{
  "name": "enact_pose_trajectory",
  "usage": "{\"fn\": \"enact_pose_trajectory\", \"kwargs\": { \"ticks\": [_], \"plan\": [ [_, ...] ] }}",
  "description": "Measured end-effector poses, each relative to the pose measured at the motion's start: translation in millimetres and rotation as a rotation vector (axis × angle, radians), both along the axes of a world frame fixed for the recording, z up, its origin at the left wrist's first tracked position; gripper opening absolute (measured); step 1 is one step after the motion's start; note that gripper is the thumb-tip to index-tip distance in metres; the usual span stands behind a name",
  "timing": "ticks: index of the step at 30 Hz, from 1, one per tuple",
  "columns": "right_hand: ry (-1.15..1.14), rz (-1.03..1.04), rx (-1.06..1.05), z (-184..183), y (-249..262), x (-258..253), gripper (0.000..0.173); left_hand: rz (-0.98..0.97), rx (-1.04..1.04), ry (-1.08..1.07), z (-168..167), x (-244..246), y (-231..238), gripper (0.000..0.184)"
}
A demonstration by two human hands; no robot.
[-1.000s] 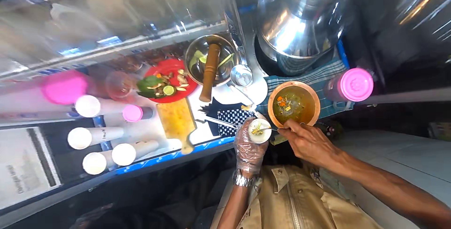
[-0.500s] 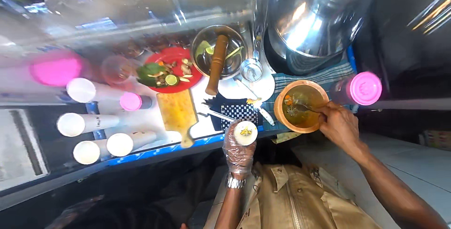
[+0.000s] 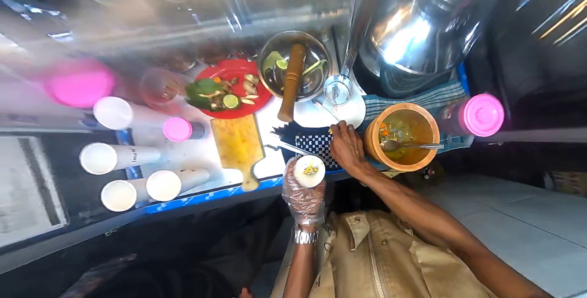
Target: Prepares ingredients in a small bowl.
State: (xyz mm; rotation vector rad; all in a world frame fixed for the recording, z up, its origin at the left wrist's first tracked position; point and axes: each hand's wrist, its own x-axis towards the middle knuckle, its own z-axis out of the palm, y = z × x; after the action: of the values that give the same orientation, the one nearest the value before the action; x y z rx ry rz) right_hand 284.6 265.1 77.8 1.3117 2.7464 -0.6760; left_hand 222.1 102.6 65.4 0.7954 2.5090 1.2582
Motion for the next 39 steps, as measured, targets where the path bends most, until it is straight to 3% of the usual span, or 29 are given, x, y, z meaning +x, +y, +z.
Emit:
{"fn": "enact_pose_trajectory", "kwargs": {
  "ticks": [5,10,17,20,21,23,25,27,29,32,36,37,39],
  "plan": [
    [-0.124,-0.051,0.042,-35,15,-10,0.035,0.012,-0.051,0.019,3,-7,5,0.089],
    [-0.117,-0.024,0.085,-37,19,-6,0.027,0.0,-0.097,0.021,3,-10,13,0.088],
    [0.299,-0.039,0.001,51,-7,4,0.024,-0.033,-0.159,0.046,-4,-11,30,0.08],
    [0.29,0.05,-0.082,72,-19,14,0.042,-0.065,-0.056,0.0,-3,-6,40,0.074],
    [0.31,0.046,-0.06,81,-19,24,0.044,-0.07,-0.026,-0.01,-2,-5,45,0.076],
    [0.368,-0.012,0.083,100,-6,56,0.032,-0.076,-0.022,-0.04,-2,-2,56,0.087],
    [0.248,-0.057,0.197,114,21,96,0.02,-0.078,-0.062,-0.055,-4,-1,67,0.093],
    [-0.068,-0.023,0.175,116,52,133,0.023,-0.109,-0.115,-0.047,-10,-1,76,0.094],
    [-0.313,0.085,0.144,106,72,157,0.021,-0.122,-0.181,-0.052,-16,-3,80,0.096],
    [-0.506,0.247,0.143,97,81,166,0.01,-0.099,-0.245,-0.041,-19,-7,81,0.105],
    [-0.487,0.285,0.104,107,80,167,0.01,-0.139,-0.24,0.106,-6,-7,63,0.124],
    [-0.449,0.251,0.105,114,80,170,0.011,-0.151,-0.177,0.173,5,-3,52,0.119],
    [-0.381,0.143,0.1,128,83,174,0.015,-0.152,0.076,0.195,37,17,40,0.093]
  ]
}}
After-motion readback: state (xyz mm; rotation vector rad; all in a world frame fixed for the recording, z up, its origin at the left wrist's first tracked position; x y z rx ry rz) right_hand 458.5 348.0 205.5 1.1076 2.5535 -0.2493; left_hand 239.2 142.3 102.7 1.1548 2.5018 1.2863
